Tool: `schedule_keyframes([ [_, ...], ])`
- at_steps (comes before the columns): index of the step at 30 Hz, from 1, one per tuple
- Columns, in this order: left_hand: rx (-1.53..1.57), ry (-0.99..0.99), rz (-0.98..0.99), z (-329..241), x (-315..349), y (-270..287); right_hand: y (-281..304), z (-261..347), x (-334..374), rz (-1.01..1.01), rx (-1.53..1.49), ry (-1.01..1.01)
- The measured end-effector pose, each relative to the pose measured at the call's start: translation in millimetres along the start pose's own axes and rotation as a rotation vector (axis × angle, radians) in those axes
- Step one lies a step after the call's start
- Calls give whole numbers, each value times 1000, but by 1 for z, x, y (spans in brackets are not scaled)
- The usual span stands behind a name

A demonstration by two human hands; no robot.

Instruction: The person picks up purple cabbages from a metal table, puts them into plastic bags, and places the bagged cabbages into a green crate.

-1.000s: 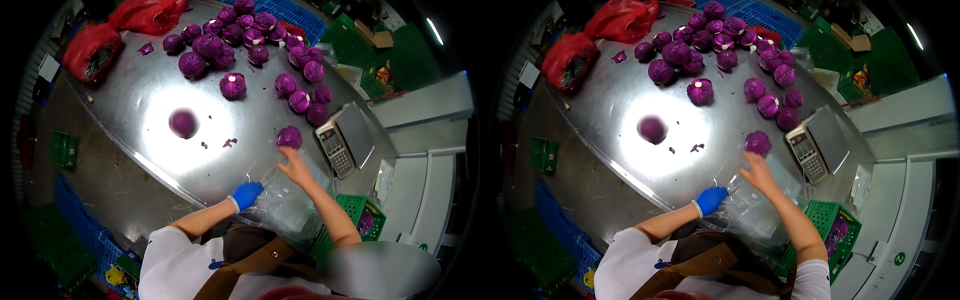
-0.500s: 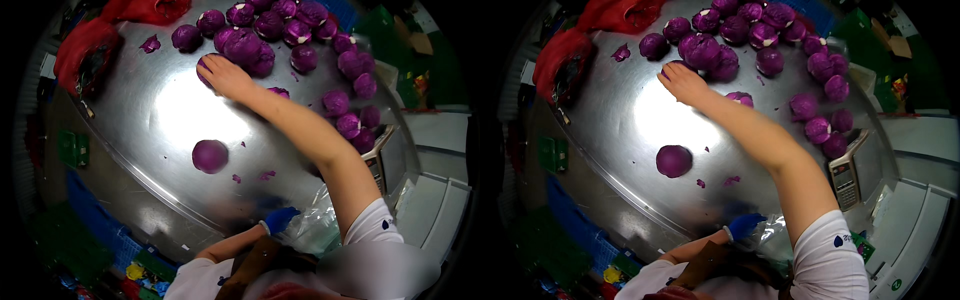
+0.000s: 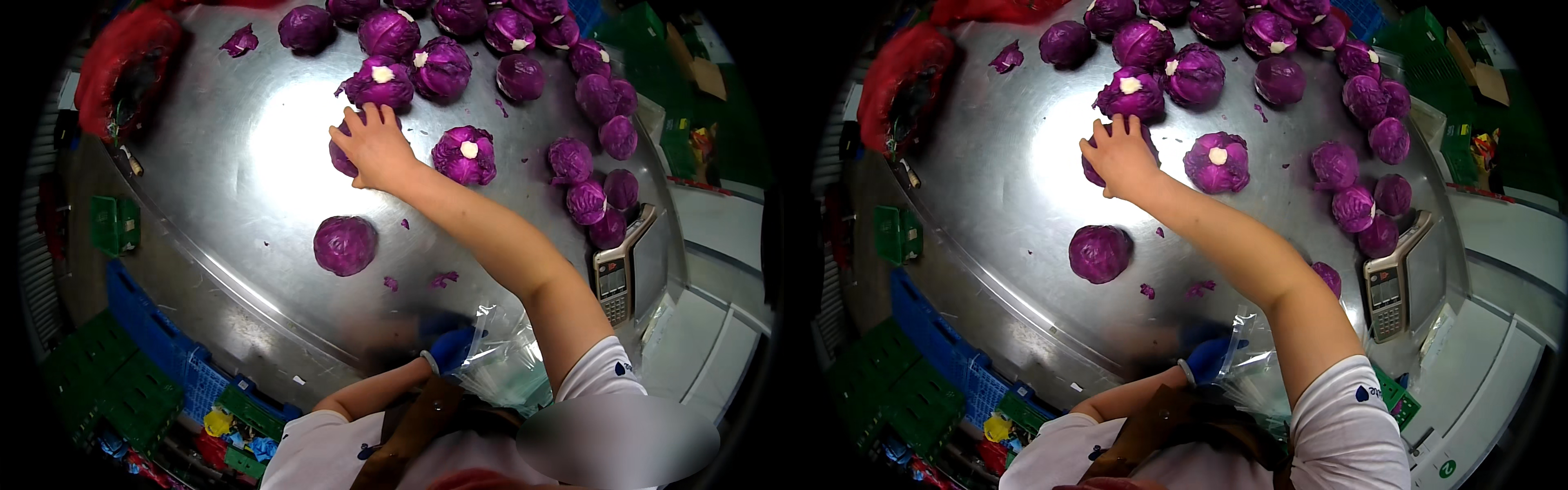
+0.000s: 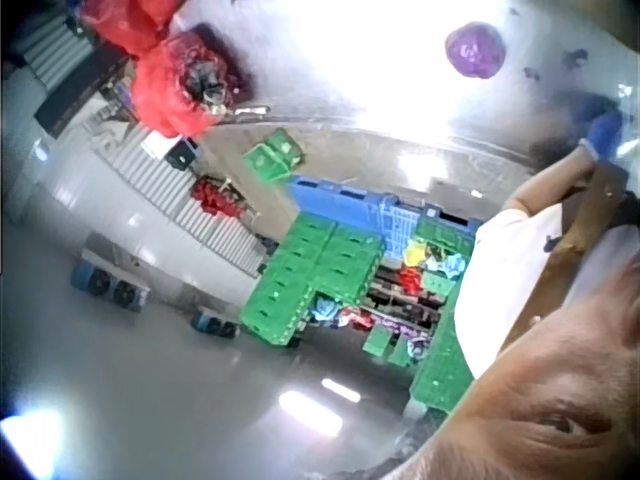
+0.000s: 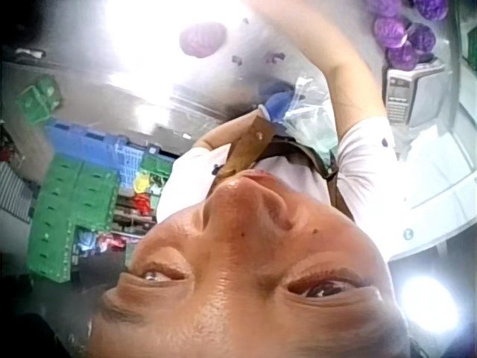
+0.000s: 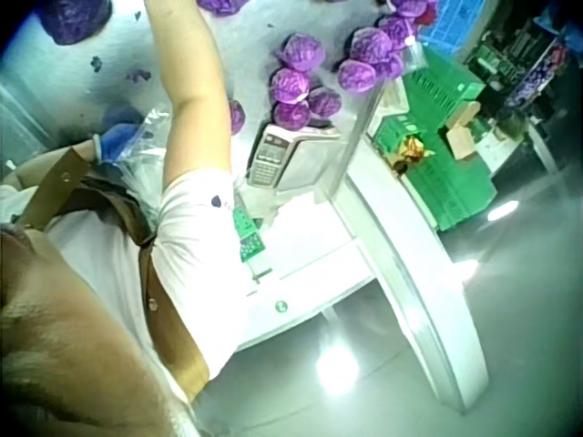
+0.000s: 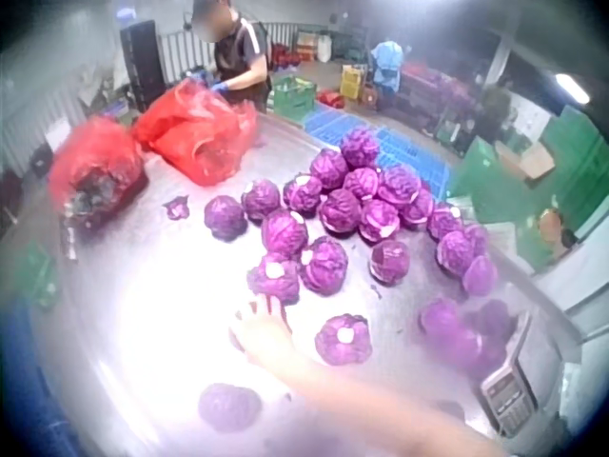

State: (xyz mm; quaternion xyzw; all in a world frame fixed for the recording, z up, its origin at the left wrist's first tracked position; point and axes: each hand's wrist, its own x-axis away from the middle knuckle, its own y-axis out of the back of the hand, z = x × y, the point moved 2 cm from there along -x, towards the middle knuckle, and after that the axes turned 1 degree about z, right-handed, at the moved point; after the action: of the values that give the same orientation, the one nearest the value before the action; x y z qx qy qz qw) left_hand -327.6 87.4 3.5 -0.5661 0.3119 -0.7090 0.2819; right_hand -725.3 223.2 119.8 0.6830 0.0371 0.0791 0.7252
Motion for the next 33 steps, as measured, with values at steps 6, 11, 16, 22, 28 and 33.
schedule_keyframes([
  [6, -1600, -814, 76, -31, 32, -14, 11, -32, 16, 191, -273, -360],
  [11, -1668, -880, 26, -10, 41, -24, 8, -64, 38, 177, -660, -433],
  [16, -1743, -852, 73, -5, 67, -65, 33, -18, 124, 268, -1811, -396],
  [22, -1323, -463, 329, 23, 60, -32, 1, 91, 371, 182, -2760, -524],
  [28, -1425, -493, 749, 31, 85, -80, 51, 167, 545, -401, -2819, -629],
  [33, -1760, -563, 468, 51, 110, -112, 32, 198, 616, -772, -2548, -858],
])
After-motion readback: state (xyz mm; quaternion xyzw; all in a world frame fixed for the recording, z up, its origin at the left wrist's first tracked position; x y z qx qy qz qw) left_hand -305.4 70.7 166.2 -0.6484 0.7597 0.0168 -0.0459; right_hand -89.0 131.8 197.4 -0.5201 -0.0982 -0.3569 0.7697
